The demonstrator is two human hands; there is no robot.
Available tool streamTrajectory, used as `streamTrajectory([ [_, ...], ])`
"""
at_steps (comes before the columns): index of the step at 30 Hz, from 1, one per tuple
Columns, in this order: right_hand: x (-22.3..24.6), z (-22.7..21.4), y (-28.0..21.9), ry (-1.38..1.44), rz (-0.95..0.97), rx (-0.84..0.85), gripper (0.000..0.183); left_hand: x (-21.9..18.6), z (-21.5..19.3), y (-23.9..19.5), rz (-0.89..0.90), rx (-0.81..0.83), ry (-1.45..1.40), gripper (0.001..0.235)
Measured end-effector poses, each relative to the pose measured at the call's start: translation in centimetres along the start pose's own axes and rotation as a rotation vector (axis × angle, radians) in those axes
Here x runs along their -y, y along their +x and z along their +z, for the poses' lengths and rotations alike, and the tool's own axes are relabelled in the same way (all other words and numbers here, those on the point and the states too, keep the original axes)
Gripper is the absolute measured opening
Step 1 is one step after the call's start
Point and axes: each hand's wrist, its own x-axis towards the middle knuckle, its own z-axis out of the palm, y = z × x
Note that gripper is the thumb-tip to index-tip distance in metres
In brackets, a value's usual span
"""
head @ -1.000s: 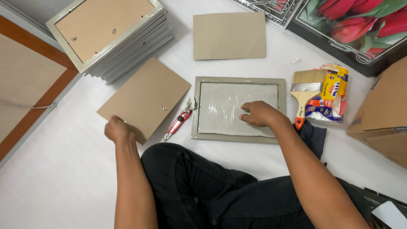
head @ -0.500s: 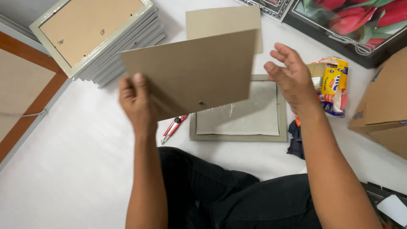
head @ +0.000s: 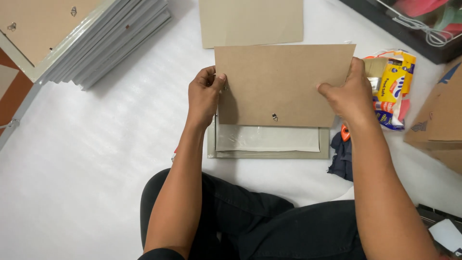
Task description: Assembling a picture frame by inserting glass and backing, then cleaning the surface with a cloth and brush.
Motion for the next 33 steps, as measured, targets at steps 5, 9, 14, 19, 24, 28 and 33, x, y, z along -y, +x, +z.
streamTrajectory([
  [5, 2.5, 0.6, -1.2, -0.033, 0.046, 0.069, 0.078, 1.0, -0.2, 0.6, -0.022, -0.033, 0.042, 0.028],
  [9, 2.4, 1.2, -1.2, -0.074, 0.115, 0.111, 0.089, 1.7, -0.1, 0.7, -0.035, -0.052, 0.066, 0.028],
  [14, 2.4, 1.6, -1.1, -0.040, 0.090, 0.125, 0.105, 0.6, -0.1, 0.7, -0.131, -0.025, 0.071, 0.035],
  [19, 2.1, 2.1, -0.8, -0.101, 0.119, 0.139, 0.109, 1.2, -0.3, 1.1, -0.106, -0.010, 0.148, 0.045],
  [24, 1.7, 2.4, -0.6, -0.189, 0.121, 0.154, 0.106, 0.6, -0.4, 0.9, -0.161, -0.014, 0.265, 0.041],
  [28, 0.7, 2.4, -0.6, -0.226, 0.075, 0.160, 0.099, 1.7, -1.0, 1.4, -0.161, -0.011, 0.314, 0.042],
  [33, -2.3, 3.1, 0.0, -0.199, 0.107, 0.211, 0.082, 4.2, -1.4, 2.3, -0.087, 0.011, 0.497, 0.046],
])
